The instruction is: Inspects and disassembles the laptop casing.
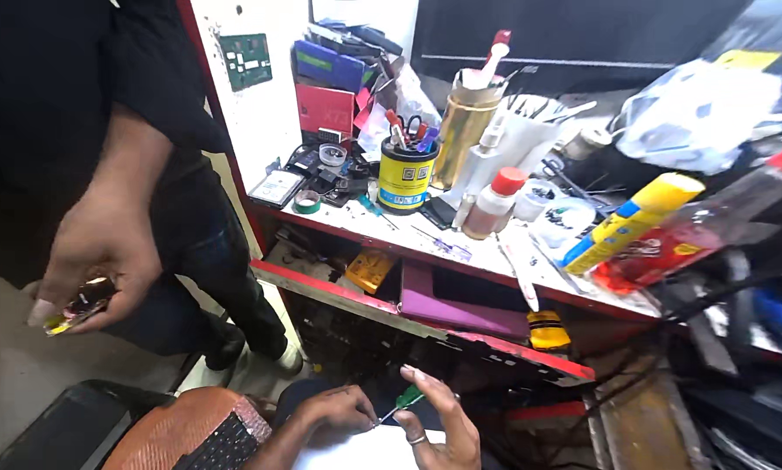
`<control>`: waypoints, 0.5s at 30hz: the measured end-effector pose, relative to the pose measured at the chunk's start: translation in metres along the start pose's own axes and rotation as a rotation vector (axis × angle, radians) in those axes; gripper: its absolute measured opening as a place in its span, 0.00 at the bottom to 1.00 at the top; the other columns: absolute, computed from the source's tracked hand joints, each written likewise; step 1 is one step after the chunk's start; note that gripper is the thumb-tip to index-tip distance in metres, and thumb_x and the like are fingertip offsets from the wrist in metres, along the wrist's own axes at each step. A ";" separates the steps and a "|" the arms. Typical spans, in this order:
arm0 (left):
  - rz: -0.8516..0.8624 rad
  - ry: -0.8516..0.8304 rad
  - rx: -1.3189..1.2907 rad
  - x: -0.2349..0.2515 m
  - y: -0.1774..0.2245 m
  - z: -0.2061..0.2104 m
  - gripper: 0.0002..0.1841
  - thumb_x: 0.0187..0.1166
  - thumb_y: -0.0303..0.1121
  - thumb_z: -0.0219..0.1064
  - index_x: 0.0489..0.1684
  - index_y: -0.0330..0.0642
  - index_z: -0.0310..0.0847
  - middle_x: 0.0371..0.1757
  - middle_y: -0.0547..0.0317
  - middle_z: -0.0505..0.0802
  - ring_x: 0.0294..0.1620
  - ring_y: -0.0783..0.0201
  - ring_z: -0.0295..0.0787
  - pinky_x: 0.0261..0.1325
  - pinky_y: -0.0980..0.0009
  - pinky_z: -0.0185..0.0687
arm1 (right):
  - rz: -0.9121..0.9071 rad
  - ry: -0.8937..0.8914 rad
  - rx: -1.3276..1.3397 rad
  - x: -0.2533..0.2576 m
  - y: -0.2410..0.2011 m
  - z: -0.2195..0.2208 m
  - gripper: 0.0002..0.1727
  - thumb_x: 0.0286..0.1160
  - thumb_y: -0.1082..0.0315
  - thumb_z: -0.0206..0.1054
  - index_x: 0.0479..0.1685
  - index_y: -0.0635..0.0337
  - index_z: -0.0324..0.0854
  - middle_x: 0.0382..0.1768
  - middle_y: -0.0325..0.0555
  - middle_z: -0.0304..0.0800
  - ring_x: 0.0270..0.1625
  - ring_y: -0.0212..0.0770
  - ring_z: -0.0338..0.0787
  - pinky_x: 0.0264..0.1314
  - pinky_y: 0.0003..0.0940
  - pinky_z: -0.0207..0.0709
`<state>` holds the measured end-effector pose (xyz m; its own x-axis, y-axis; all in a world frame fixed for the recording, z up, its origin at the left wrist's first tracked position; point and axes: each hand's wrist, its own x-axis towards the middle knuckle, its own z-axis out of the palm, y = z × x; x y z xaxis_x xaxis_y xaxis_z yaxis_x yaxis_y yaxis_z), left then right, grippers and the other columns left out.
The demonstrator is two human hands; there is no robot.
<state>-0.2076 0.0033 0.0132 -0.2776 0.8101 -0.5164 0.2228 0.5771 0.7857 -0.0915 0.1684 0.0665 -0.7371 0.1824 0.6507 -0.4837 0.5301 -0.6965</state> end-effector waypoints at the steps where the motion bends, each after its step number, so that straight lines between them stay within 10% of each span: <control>1: -0.003 0.009 -0.018 0.000 -0.001 0.001 0.14 0.85 0.34 0.64 0.51 0.31 0.90 0.46 0.39 0.92 0.49 0.50 0.87 0.60 0.47 0.78 | 0.044 0.026 0.108 0.004 -0.005 0.000 0.17 0.80 0.54 0.72 0.62 0.49 0.86 0.58 0.42 0.92 0.65 0.33 0.90 0.69 0.29 0.85; 6: -0.027 0.023 -0.050 0.004 -0.004 0.003 0.12 0.82 0.32 0.66 0.52 0.33 0.91 0.51 0.39 0.93 0.55 0.48 0.88 0.65 0.44 0.77 | 0.204 0.086 0.413 0.012 -0.023 0.013 0.07 0.80 0.68 0.70 0.48 0.56 0.93 0.48 0.38 0.96 0.51 0.28 0.94 0.56 0.25 0.90; 11: -0.058 0.013 -0.032 0.000 0.004 0.003 0.13 0.82 0.30 0.65 0.55 0.33 0.91 0.53 0.38 0.92 0.56 0.48 0.87 0.66 0.45 0.76 | 0.429 -0.097 0.849 0.013 -0.018 0.022 0.21 0.88 0.51 0.57 0.50 0.51 0.94 0.33 0.25 0.91 0.33 0.17 0.81 0.39 0.17 0.76; 15: -0.032 0.109 0.095 -0.008 0.006 0.008 0.14 0.79 0.34 0.69 0.56 0.40 0.92 0.55 0.41 0.94 0.61 0.43 0.89 0.69 0.39 0.77 | 0.471 -0.170 1.132 0.023 -0.002 0.019 0.16 0.77 0.48 0.70 0.54 0.44 0.78 0.28 0.23 0.83 0.28 0.18 0.78 0.34 0.17 0.73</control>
<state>-0.1967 0.0008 0.0198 -0.3850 0.7780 -0.4965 0.2983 0.6140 0.7308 -0.1164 0.1558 0.0767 -0.9608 0.0071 0.2770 -0.2282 -0.5873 -0.7765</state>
